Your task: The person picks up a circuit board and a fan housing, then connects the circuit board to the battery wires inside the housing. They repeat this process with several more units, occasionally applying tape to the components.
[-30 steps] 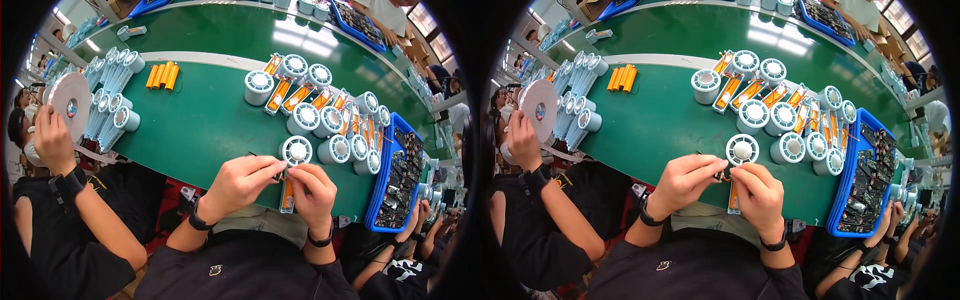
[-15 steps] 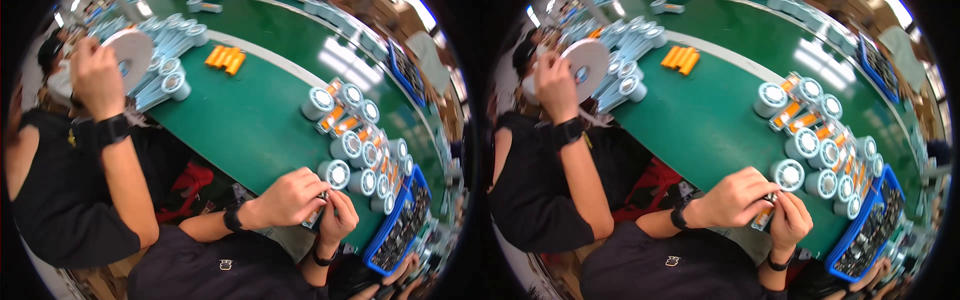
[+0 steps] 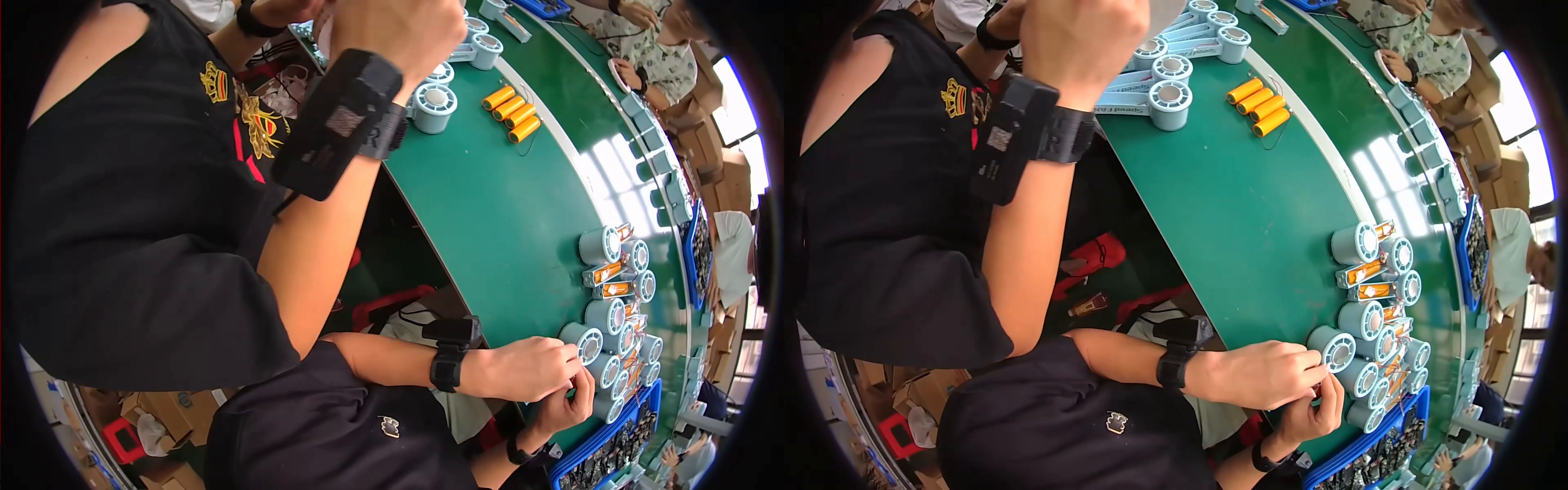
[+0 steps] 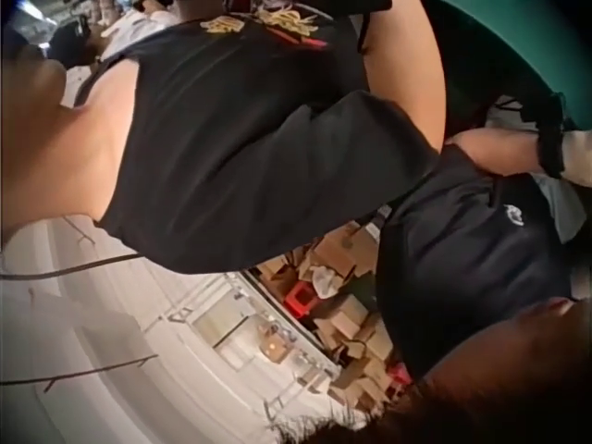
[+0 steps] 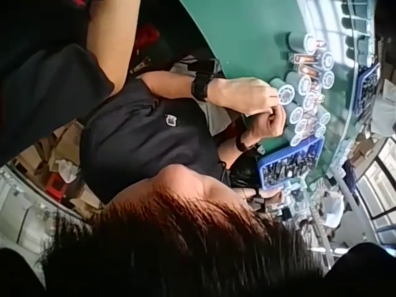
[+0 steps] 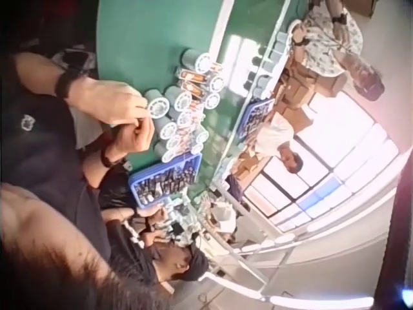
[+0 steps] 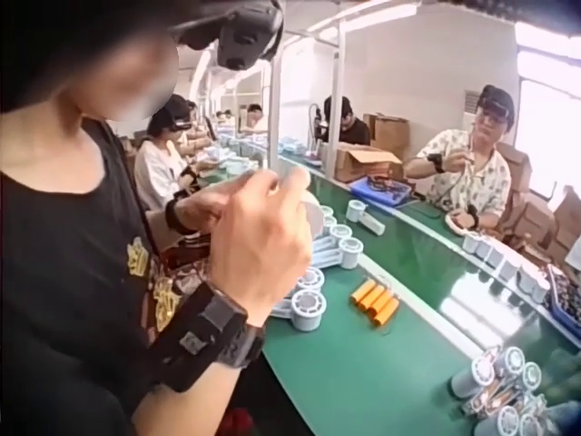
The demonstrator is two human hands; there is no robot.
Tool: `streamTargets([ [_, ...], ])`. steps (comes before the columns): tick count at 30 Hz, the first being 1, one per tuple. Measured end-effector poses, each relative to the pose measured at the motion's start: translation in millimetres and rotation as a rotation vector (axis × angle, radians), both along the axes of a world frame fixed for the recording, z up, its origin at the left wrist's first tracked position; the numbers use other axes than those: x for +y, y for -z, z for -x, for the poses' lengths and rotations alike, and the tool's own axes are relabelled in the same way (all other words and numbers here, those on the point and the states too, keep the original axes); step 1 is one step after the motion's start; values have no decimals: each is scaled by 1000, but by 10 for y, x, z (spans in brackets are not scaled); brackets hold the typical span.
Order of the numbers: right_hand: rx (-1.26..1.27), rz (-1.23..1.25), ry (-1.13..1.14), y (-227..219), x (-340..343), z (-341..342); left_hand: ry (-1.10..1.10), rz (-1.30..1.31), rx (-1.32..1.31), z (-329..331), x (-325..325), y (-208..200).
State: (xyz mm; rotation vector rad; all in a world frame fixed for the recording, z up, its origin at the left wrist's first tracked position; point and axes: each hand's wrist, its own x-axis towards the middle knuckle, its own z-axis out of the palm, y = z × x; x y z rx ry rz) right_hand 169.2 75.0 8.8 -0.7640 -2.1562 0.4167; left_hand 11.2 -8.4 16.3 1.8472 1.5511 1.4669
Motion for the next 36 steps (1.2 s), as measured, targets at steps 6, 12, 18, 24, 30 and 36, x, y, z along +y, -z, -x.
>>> streamTargets([
  [6, -27, -72, -64, -45, 71, 6, -60, -24, -80, 18, -6, -41],
  [12, -58, -48, -101, -61, 102, -28, -3, -38, -195, 34, 27, 73],
  [18, -86, -57, -90, -56, 138, -86, 86, 41, -199, 150, 18, -30],
  [24, -129, -102, -100, -83, 150, -62, 92, 40, -236, 129, 72, 30],
  [30, -122, -163, -164, -119, 187, -19, 68, 134, -198, 193, 57, -88],
  [36, -83, -40, -222, -140, 230, -56, 150, 130, -210, 281, 125, -47],
])
